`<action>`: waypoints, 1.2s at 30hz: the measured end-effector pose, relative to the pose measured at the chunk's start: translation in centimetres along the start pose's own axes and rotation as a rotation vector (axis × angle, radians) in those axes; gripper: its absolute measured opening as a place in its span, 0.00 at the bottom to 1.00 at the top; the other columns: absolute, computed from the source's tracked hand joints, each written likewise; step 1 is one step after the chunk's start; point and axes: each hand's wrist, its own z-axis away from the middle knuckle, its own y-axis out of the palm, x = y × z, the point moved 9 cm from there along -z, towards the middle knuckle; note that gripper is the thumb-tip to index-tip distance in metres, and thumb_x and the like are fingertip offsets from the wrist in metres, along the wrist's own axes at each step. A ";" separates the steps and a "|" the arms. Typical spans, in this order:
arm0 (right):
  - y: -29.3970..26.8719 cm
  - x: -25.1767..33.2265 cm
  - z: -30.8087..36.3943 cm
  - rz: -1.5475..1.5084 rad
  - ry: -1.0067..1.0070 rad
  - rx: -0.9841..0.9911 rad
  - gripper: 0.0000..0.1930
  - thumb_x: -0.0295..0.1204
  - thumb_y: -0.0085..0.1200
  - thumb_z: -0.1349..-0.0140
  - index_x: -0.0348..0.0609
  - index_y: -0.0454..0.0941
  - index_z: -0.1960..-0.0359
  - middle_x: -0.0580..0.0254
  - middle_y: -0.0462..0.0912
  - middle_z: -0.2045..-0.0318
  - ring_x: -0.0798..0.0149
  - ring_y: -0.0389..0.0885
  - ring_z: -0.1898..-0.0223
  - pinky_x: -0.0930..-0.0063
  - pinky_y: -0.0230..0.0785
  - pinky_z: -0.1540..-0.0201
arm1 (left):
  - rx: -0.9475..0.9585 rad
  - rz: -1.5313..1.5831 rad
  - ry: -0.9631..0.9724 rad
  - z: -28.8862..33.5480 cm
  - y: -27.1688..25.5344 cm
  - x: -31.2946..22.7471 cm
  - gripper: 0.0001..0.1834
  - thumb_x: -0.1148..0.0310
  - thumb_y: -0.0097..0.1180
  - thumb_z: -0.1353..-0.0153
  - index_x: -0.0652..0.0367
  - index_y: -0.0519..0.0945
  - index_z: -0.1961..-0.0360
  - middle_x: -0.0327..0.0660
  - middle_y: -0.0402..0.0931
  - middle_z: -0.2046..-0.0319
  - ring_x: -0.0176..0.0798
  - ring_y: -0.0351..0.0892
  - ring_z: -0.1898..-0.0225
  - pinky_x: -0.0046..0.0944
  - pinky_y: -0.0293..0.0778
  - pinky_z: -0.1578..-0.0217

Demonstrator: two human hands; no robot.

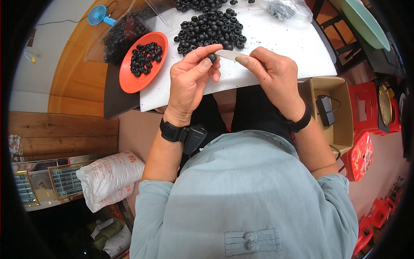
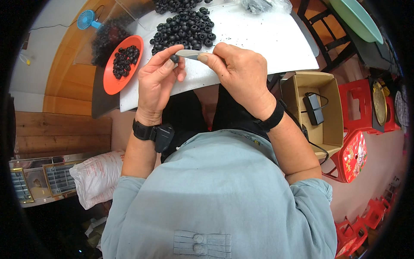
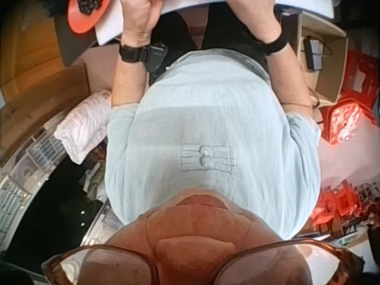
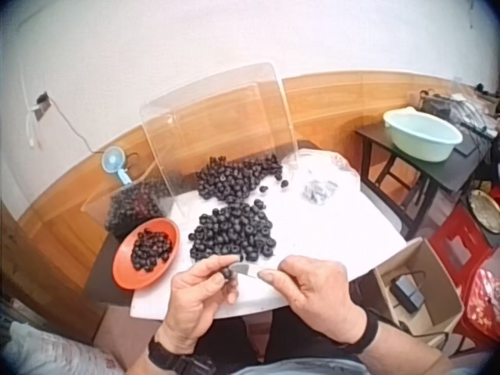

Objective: Peeling or trimming small black seeds or fruit using a small knife.

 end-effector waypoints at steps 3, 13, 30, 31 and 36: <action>0.0 0.2 0.0 0.030 -0.026 -0.019 0.19 0.47 0.64 0.33 0.46 0.83 0.75 0.61 0.79 0.84 0.59 0.76 0.84 0.66 0.63 0.80 | 0.001 -0.016 -0.003 0.2 0.2 0.1 0.19 0.73 0.52 0.25 0.72 0.78 0.37 0.48 0.79 0.57 0.39 0.75 0.61 0.37 0.74 0.57; 0.1 0.5 0.0 0.081 -0.037 0.000 0.21 0.49 0.63 0.33 0.46 0.81 0.77 0.63 0.79 0.85 0.61 0.76 0.85 0.67 0.63 0.81 | -0.014 0.014 -0.001 0.2 0.1 0.4 0.18 0.74 0.52 0.25 0.72 0.78 0.39 0.50 0.81 0.58 0.40 0.77 0.64 0.36 0.75 0.58; 0.0 0.1 -0.1 0.075 -0.055 0.013 0.21 0.49 0.63 0.33 0.47 0.82 0.77 0.64 0.78 0.86 0.63 0.75 0.86 0.68 0.63 0.82 | -0.037 0.032 0.064 0.1 0.9 -0.2 0.16 0.77 0.52 0.26 0.73 0.81 0.41 0.46 0.80 0.59 0.39 0.80 0.65 0.35 0.79 0.61; 0.1 0.1 -0.1 0.074 -0.056 0.024 0.21 0.49 0.63 0.32 0.47 0.81 0.77 0.64 0.78 0.86 0.63 0.75 0.86 0.68 0.63 0.82 | -0.038 0.032 0.064 0.1 0.9 -0.2 0.16 0.77 0.52 0.26 0.73 0.81 0.41 0.46 0.80 0.59 0.39 0.80 0.65 0.35 0.79 0.61; 0.3 0.2 -0.1 0.103 -0.080 0.030 0.22 0.50 0.62 0.32 0.47 0.81 0.77 0.64 0.77 0.87 0.63 0.75 0.86 0.69 0.62 0.82 | -0.046 0.033 0.093 0.2 0.9 -0.2 0.15 0.78 0.52 0.26 0.73 0.81 0.43 0.46 0.80 0.59 0.39 0.80 0.66 0.36 0.80 0.63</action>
